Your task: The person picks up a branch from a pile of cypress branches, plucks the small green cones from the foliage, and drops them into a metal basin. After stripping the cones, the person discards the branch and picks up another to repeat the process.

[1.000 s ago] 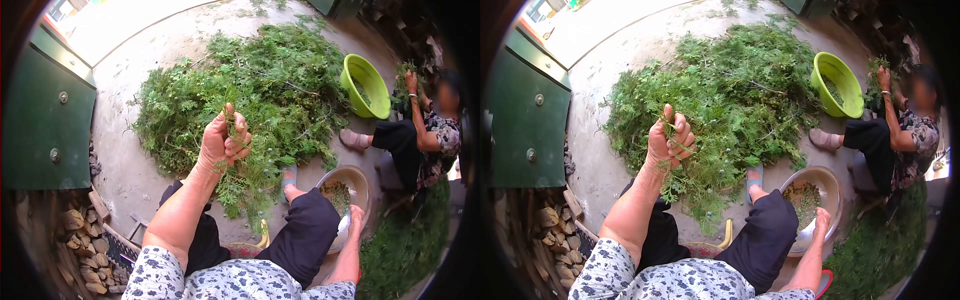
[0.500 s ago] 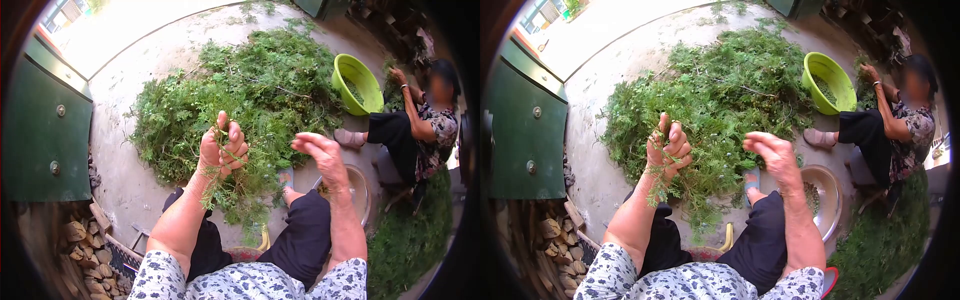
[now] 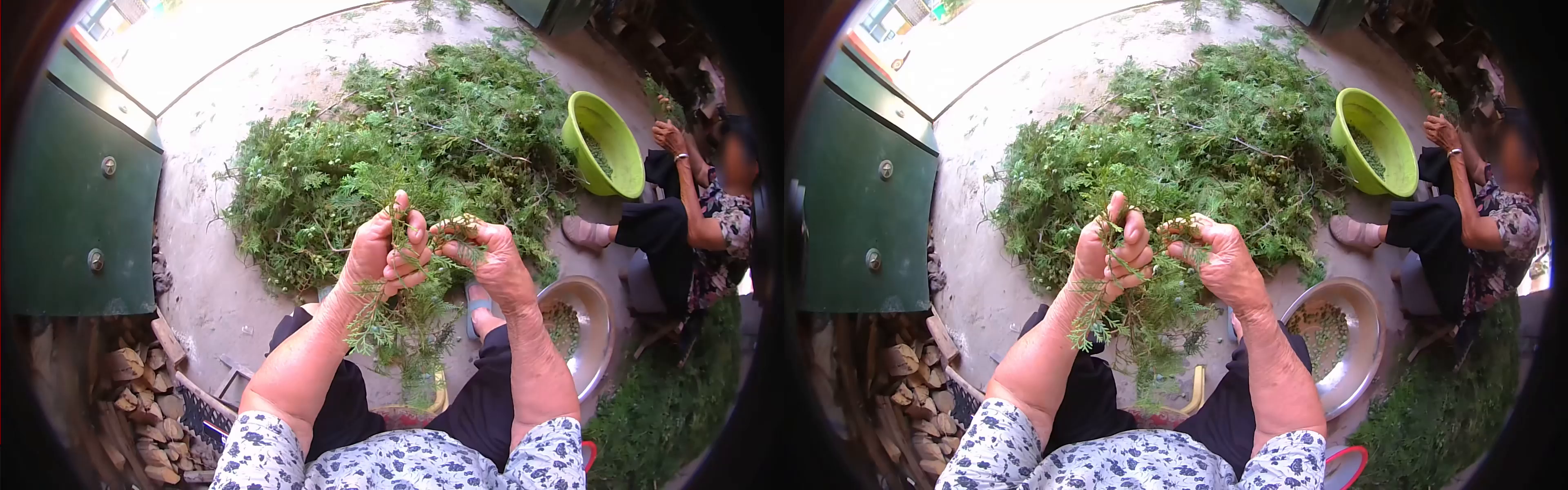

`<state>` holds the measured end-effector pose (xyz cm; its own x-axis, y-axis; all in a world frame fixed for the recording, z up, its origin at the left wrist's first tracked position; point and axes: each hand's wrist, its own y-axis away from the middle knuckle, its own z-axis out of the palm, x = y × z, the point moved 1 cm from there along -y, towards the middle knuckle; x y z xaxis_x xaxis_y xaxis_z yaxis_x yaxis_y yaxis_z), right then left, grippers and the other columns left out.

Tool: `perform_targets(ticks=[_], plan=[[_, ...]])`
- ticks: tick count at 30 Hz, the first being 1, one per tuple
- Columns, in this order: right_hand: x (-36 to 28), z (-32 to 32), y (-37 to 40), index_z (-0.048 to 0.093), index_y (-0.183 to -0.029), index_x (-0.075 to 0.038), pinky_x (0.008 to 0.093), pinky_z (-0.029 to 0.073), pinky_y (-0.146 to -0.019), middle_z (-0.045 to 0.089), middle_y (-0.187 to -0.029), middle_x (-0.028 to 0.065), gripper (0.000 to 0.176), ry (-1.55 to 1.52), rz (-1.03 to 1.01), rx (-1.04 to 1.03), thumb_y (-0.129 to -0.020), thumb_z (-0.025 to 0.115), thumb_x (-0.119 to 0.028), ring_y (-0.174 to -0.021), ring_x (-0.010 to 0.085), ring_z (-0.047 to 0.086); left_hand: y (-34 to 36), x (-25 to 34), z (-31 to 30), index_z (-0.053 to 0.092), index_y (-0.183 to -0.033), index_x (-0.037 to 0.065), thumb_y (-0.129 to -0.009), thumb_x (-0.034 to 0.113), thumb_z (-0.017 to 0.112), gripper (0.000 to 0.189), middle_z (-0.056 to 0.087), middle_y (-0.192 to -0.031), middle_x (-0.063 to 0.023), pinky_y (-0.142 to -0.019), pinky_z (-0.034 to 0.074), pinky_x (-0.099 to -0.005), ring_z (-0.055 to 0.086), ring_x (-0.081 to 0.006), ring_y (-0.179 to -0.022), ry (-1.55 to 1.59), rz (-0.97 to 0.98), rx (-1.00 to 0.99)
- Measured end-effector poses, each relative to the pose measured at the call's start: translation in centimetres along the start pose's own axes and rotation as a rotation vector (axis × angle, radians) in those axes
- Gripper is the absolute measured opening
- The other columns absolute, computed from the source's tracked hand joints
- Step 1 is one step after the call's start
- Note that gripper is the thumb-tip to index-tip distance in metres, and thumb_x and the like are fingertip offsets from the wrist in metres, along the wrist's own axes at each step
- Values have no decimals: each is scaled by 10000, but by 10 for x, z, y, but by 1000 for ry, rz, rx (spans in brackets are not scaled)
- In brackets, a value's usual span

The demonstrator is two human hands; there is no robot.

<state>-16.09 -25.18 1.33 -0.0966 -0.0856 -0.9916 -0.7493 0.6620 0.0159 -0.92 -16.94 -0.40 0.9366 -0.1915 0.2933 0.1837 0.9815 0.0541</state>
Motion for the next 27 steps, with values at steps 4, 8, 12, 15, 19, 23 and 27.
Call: perform_targets(ticks=[4,8,12,15,19,23,27], plan=[[1,0,1,637,-947,-11,294,447,-723,623,-817,45,193,6,84,15,-757,643,-41,-790,147,569,-3,3,-1,525,-764,55,-941,488,319,511,364,-457,14,-312,230,-239,302,-84,-323,37,-3,7],[12,-1,1,627,-811,-24,375,463,-655,614,-759,119,129,774,-414,218,-705,569,22,-722,282,580,-7,1,-2,505,-739,44,-964,438,290,502,326,-453,23,-300,240,-240,276,-79,-331,72,72,-23],[20,-27,2,610,-948,-5,269,502,-622,606,-740,69,145,136,18,301,-818,546,2,-718,162,618,-7,14,-13,530,-790,25,-966,394,317,460,370,-476,18,-298,251,-230,316,-73,-354,106,188,-110],[19,-31,6,532,-1032,7,231,498,-564,580,-807,52,175,-643,201,273,-858,529,-11,-709,131,599,-3,25,-15,550,-816,22,-957,357,348,416,396,-495,20,-312,261,-222,323,-72,-355,121,243,-33],[13,-19,13,606,-906,-31,173,360,-425,541,-629,-12,135,-549,247,53,-884,573,-160,-517,48,500,-2,31,-20,546,-824,20,-939,332,379,371,392,-499,28,-327,281,-226,334,-73,-370,227,305,73],[7,-4,22,638,-874,-35,166,287,-423,453,-575,-58,203,-110,250,-127,-893,566,-224,-473,12,370,-2,39,-21,535,-843,5,-934,269,344,338,413,-510,22,-325,290,-228,344,-76,-370,200,338,-1],[5,-3,28,643,-939,-39,202,386,-562,560,-733,-42,193,-177,386,-248,-862,602,-212,-635,31,454,-1,47,-23,523,-839,5,-928,285,364,333,429,-516,15,-317,294,-229,366,-81,-375,195,373,-27]])
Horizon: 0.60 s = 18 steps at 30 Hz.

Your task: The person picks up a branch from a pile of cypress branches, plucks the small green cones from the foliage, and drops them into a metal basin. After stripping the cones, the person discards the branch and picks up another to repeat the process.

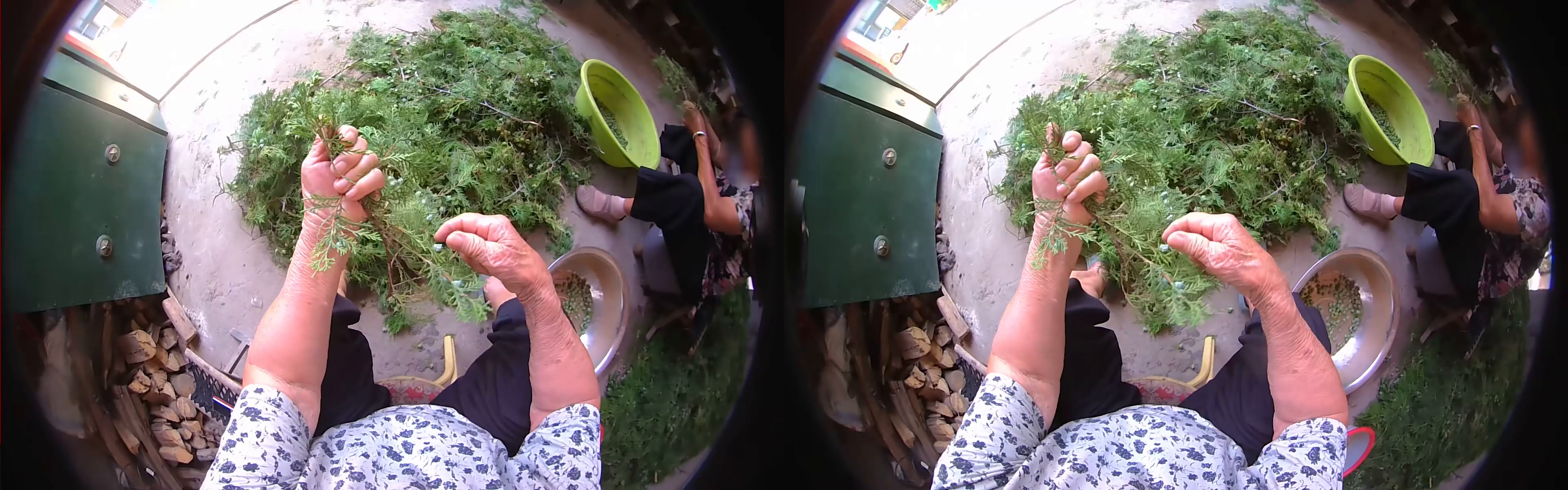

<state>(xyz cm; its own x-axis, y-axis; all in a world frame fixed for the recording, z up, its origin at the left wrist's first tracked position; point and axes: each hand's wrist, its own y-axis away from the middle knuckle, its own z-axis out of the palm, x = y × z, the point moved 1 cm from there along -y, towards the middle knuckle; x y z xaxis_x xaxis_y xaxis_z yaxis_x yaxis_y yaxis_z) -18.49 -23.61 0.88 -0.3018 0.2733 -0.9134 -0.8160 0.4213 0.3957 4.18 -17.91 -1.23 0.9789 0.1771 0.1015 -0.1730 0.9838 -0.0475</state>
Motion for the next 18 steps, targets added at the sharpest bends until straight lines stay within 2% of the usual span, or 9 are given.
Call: perform_targets(ticks=[2,6,8,9,12,16,18], plan=[[1,4,-1,642,-950,-37,211,405,-600,575,-783,-36,199,20,41,-20,-855,610,-208,-676,36,471,0,0,0,522,-837,7,-926,280,374,324,432,-518,13,-315,291,-229,368,-84,-377,30,0,-19],[10,7,-8,642,-944,-26,200,387,-559,557,-707,-36,194,173,-79,-113,-856,603,-194,-633,23,455,-1,0,1,523,-837,12,-924,268,376,308,431,-518,11,-314,287,-230,365,-85,-376,2,15,-42],[11,6,-7,642,-940,-28,197,364,-508,514,-650,-46,188,17,-36,58,-866,590,-193,-576,19,427,-1,3,1,524,-836,14,-921,258,376,298,428,-518,11,-314,286,-231,363,-86,-374,4,24,-27],[9,3,-7,636,-941,-32,193,346,-482,474,-626,-62,197,-67,-23,25,-881,572,-209,-538,26,405,-1,4,1,525,-835,17,-918,249,376,288,426,-518,11,-314,285,-232,361,-86,-373,7,33,-14],[10,2,-9,631,-949,-40,182,338,-473,476,-643,-59,223,-137,7,-10,-892,560,-245,-533,33,403,-2,5,0,527,-832,21,-911,231,375,271,424,-520,8,-313,283,-231,359,-87,-370,-8,24,-39],[17,11,-16,630,-964,-47,179,345,-483,505,-706,-46,271,-94,34,-130,-893,558,-298,-541,26,406,-2,1,7,474,-778,11,-934,208,352,279,393,-490,1,-280,293,-227,346,-88,-333,-24,119,41],[15,17,-14,630,-944,-56,175,339,-485,507,-688,-53,240,-42,-7,-123,-888,568,-281,-549,21,409,-1,3,6,482,-789,8,-939,224,353,293,392,-490,2,-288,295,-230,343,-87,-339,-37,114,12]])
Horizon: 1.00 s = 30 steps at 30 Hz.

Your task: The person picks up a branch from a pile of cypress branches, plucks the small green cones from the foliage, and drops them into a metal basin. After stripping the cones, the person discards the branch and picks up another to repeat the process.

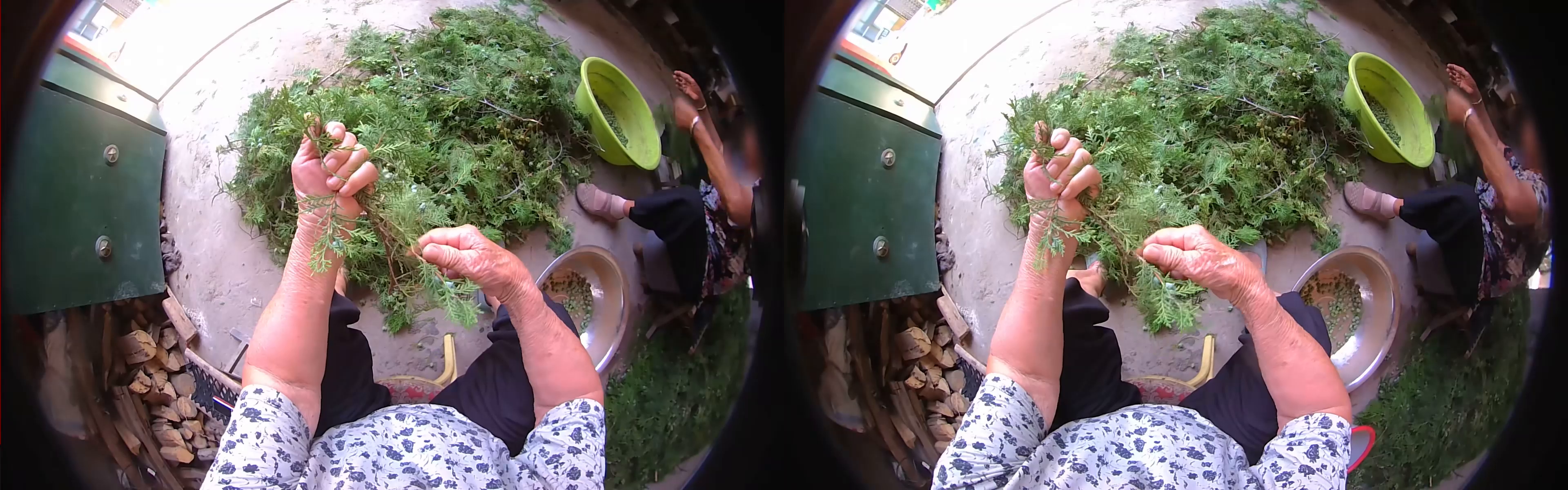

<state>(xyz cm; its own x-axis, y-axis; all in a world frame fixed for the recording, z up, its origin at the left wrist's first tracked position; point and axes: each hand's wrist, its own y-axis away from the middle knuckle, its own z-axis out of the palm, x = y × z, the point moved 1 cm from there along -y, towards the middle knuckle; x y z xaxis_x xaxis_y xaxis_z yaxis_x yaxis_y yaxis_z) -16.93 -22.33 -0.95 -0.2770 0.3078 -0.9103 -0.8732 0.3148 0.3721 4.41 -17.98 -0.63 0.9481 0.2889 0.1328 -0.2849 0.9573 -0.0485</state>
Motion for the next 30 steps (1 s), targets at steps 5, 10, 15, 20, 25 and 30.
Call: perform_targets(ticks=[5,10,15,20,25,30], plan=[[-7,-4,4,633,-903,-47,174,297,-447,485,-609,-69,165,-160,1,132,-860,611,-204,-503,17,387,3,1,3,561,-816,75,-885,451,500,387,406,-494,25,-341,270,-221,329,-73,-365,-328,-41,69],[-23,-14,9,673,-867,-11,186,356,-480,572,-675,-33,130,53,-252,500,-786,687,-111,-540,26,442,12,-27,25,584,-826,95,-819,307,636,219,460,-552,67,-350,262,-195,359,-32,-387,-957,-144,418],[-13,-9,-4,671,-870,12,204,407,-527,605,-744,12,125,94,-507,562,-771,690,-63,-631,58,500,16,-46,30,605,-817,50,-752,182,650,153,507,-574,37,-346,273,-188,373,-36,-398,-1186,-458,313],[-21,-8,0,656,-854,2,201,397,-487,584,-711,11,132,-29,-369,525,-811,661,-123,-557,67,497,18,-41,32,607,-800,41,-725,147,625,131,539,-631,35,-344,269,-186,414,-34,-438,-1204,-558,240],[-14,-24,-10,579,-894,-17,222,422,-485,579,-712,39,151,-752,-386,341,-874,583,-167,-560,104,523,16,-37,29,604,-777,44,-711,111,591,95,575,-649,-4,-350,281,-182,410,-31,-433,-1007,-311,339],[-17,-46,4,596,-932,-22,213,395,-470,581,-735,36,129,-706,-338,273,-858,591,-128,-599,93,529,9,-15,20,586,-778,52,-789,167,570,116,538,-559,-13,-339,291,-205,386,-76,-367,-818,-151,412]])
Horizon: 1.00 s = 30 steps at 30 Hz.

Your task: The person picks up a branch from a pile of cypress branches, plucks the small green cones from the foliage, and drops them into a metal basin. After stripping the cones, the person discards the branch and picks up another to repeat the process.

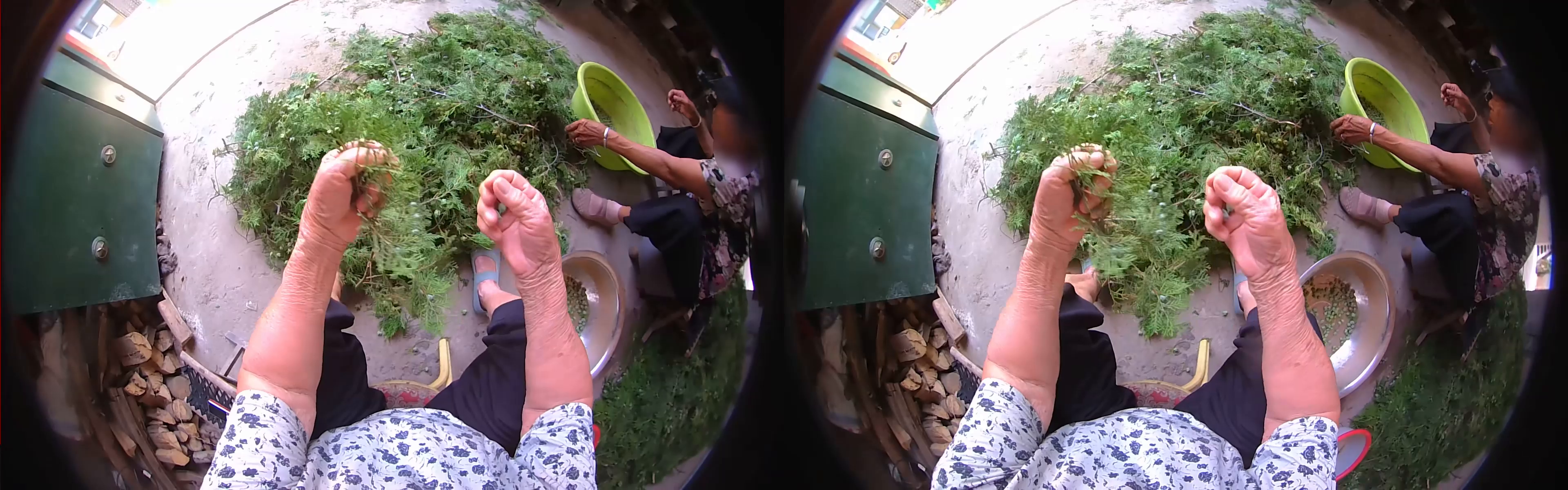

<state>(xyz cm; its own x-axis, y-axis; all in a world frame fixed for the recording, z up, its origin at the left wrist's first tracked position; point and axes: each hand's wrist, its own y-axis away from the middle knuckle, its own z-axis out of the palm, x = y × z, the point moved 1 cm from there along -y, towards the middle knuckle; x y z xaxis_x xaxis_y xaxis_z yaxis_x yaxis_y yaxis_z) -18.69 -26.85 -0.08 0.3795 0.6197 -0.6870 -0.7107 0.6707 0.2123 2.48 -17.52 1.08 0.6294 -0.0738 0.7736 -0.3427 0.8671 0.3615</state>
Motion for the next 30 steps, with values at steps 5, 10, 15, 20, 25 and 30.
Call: perform_targets(ticks=[5,10,15,20,25,30], plan=[[0,7,10,629,-955,-27,181,270,-420,461,-575,-64,270,675,247,-59,-828,652,-264,-467,8,342,-4,7,-16,599,-818,53,-834,204,508,178,452,-515,21,-358,266,-244,311,-78,-358,32,58,55],[19,5,17,601,-1078,-36,286,395,-526,481,-560,40,428,1410,49,-261,-694,717,-185,-524,121,456,-6,13,-18,602,-856,25,-835,177,456,211,468,-531,6,-363,257,-243,316,-80,-366,107,67,123],[27,-5,11,653,-888,-15,268,452,-604,590,-658,88,201,1571,-87,-201,-765,656,-174,-588,160,548,-6,13,-21,606,-879,39,-848,205,460,223,468,-546,10,-369,266,-239,344,-72,-388,86,44,38],[-2,2,4,617,-798,0,236,398,-577,522,-656,-32,186,1064,8,-125,-829,627,-183,-628,57,452,1,11,2,622,-905,26,-787,151,525,197,584,-658,-35,-446,367,-218,530,-84,-552,-219,111,170],[-12,18,2,603,-764,-37,210,330,-512,463,-619,-74,207,1028,-10,-77,-850,617,-225,-571,29,386,12,-1,21,649,-905,16,-674,100,601,250,658,-834,-63,-666,453,-235,573,-95,-767,-638,-2,-280],[-5,25,-6,598,-737,-20,235,335,-504,454,-588,-54,232,896,28,-53,-854,609,-220,-563,41,383,11,-17,24,617,-960,25,-681,58,673,286,589,-771,50,-619,435,-204,518,-33,-704,-836,-204,-392]])
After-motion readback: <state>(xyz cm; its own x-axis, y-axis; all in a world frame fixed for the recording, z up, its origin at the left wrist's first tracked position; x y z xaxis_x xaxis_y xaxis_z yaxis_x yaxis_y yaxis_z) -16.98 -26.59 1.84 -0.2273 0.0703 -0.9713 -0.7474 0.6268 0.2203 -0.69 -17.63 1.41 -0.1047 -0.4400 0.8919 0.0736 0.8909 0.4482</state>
